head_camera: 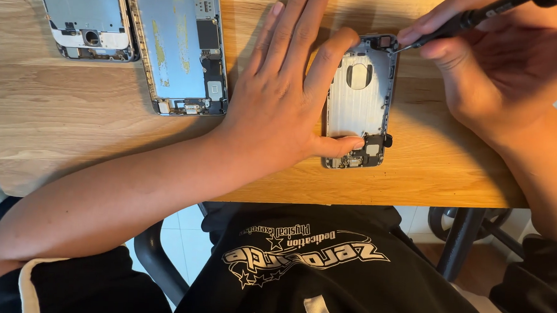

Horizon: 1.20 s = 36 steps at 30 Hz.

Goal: Securing a motherboard into a mobile phone chassis using a precision screwdriver.

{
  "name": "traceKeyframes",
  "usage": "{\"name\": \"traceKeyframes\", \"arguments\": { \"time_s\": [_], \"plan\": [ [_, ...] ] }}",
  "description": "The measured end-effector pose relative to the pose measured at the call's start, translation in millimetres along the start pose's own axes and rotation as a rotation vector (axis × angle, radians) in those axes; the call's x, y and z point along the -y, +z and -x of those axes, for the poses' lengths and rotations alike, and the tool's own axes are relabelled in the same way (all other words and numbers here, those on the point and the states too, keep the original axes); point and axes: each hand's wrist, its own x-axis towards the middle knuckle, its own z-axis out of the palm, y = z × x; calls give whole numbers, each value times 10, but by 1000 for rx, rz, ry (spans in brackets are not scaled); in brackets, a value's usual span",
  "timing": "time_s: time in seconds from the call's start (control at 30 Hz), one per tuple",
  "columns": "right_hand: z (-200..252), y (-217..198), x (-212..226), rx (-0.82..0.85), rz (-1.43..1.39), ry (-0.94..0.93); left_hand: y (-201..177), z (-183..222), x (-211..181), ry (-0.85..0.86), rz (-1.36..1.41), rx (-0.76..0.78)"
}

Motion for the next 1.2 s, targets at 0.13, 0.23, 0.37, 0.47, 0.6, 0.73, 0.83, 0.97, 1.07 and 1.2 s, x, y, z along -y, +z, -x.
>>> {"name": "traceKeyframes", "arguments": {
  "time_s": [0.13, 0.23, 0.37, 0.47, 0.6, 0.73, 0.83, 0.97, 1.07, 1.2],
  "plan": [
    [36, -2, -53, -10, -69, -20, 8, 4, 3, 8, -10, -31],
    [55, 4, -98, -9, -81, -29, 8, -1, 7, 8, -8, -25],
    [67, 13, -69, 0, -84, 13, 14, 1, 7, 22, -5, -29],
    [139, 2, -100, 2, -122, 39, 28, 2, 20, 37, 8, -35],
    [135, 4, -82, 4, -109, 52, 20, -5, 10, 21, 7, -17],
    [111, 15, -48, 29, -100, 8, 39, -3, 16, 31, 9, -43],
    [342, -88, -331, 25, -125, -112, 20, -11, 7, 24, -12, -28],
    [467, -173, -238, 12, -70, -47, 29, -10, 11, 36, 5, -37],
    [266, -75, 44, 42, -119, 54, 25, -15, 10, 39, 11, -40],
    [160, -23, -300, 49, -180, -242, 20, -20, 4, 39, -12, -32]
  ]
}}
